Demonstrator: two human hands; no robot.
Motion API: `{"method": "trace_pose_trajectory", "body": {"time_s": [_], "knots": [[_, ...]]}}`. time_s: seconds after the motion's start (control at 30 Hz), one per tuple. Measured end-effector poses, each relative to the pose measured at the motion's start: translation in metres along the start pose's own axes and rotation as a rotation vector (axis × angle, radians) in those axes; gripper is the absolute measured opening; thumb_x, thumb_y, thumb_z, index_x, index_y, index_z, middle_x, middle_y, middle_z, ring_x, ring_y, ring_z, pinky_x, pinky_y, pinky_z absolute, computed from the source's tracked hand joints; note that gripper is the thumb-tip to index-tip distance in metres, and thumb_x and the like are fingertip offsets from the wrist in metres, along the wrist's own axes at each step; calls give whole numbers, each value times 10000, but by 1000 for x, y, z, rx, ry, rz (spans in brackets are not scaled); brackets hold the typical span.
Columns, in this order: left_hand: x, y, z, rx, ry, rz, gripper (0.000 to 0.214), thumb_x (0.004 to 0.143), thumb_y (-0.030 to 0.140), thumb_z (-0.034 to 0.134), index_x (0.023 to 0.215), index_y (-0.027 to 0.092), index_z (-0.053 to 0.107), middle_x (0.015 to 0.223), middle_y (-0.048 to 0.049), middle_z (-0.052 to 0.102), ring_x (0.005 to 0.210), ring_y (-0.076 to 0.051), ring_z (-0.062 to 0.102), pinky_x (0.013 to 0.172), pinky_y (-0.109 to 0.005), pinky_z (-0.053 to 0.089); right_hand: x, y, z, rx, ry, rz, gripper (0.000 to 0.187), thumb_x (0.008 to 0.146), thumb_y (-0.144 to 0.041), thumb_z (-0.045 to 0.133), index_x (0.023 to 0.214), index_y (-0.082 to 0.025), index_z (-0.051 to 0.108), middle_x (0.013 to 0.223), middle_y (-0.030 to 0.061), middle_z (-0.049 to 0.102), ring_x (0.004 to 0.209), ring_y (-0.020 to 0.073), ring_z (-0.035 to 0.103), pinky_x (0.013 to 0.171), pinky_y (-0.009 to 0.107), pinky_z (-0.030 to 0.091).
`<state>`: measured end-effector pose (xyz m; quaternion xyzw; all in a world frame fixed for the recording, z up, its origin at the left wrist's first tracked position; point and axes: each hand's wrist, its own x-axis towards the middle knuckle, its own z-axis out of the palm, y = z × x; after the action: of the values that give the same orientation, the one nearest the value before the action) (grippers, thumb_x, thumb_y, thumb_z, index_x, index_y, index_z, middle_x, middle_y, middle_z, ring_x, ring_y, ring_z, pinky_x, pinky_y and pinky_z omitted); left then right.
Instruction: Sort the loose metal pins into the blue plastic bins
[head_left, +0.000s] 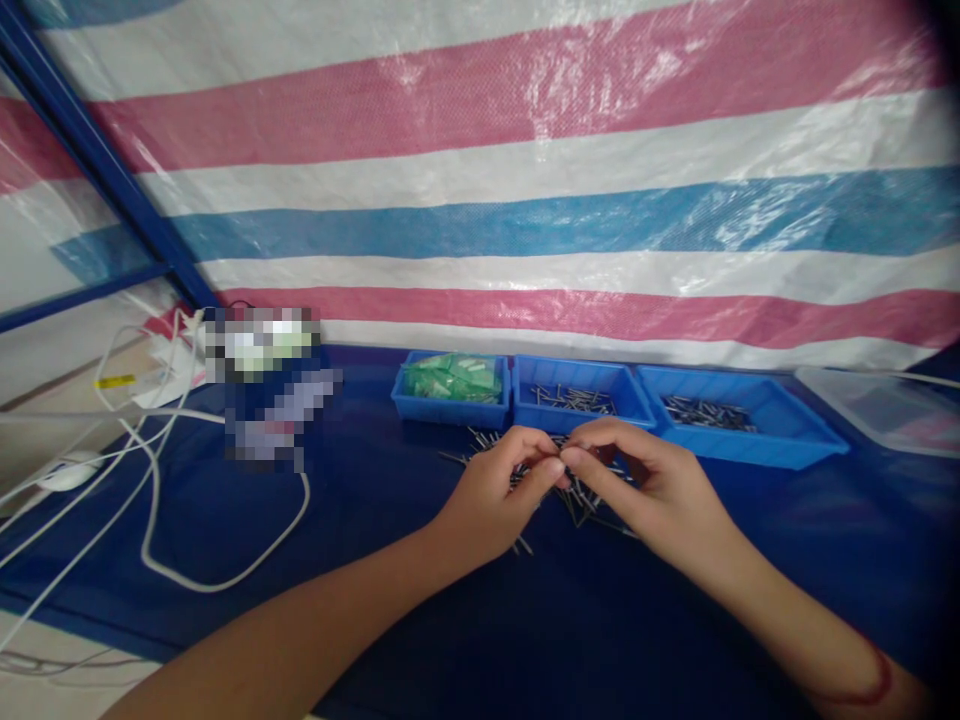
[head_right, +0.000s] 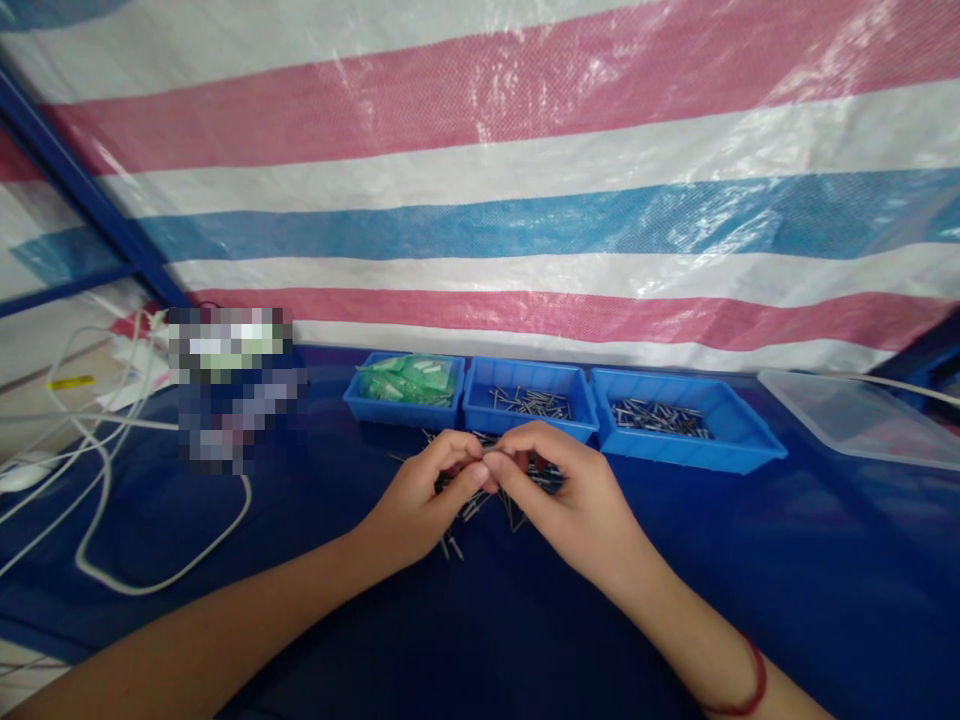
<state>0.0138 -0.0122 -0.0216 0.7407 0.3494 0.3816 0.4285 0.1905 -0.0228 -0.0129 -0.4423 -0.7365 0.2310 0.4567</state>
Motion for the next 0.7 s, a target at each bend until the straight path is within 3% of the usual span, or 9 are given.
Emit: {"method": "trace_pose_trajectory", "body": {"time_s": [0.23,0.5,0.7], "knots": [[3,-1,0,239,10,34,176,916,293,504,896,176,634,892,-28,685,846,-161,620,788,-260,439,-1,-2,0,-34,48,-43,114,856,-324,592,812,-222,615,764,10,623,696,148,586,654,277,470],[1,2,-3,251,150,38,128,873,293,570,886,180,628,879,-25,670,829,-161,612,785,-268,462,0,-4,-2,-45,38,5,123,854,-319,583,845,-211,640,769,27,636,675,153,577,624,284,474],[1,6,-3,209,199,-4,105,876,275,561,895,181,605,905,-20,669,848,-157,613,824,-279,461,0,1,-1,-41,-88,92,178,865,-358,556,849,-209,652,795,33,673,705,169,614,605,278,487]]}}
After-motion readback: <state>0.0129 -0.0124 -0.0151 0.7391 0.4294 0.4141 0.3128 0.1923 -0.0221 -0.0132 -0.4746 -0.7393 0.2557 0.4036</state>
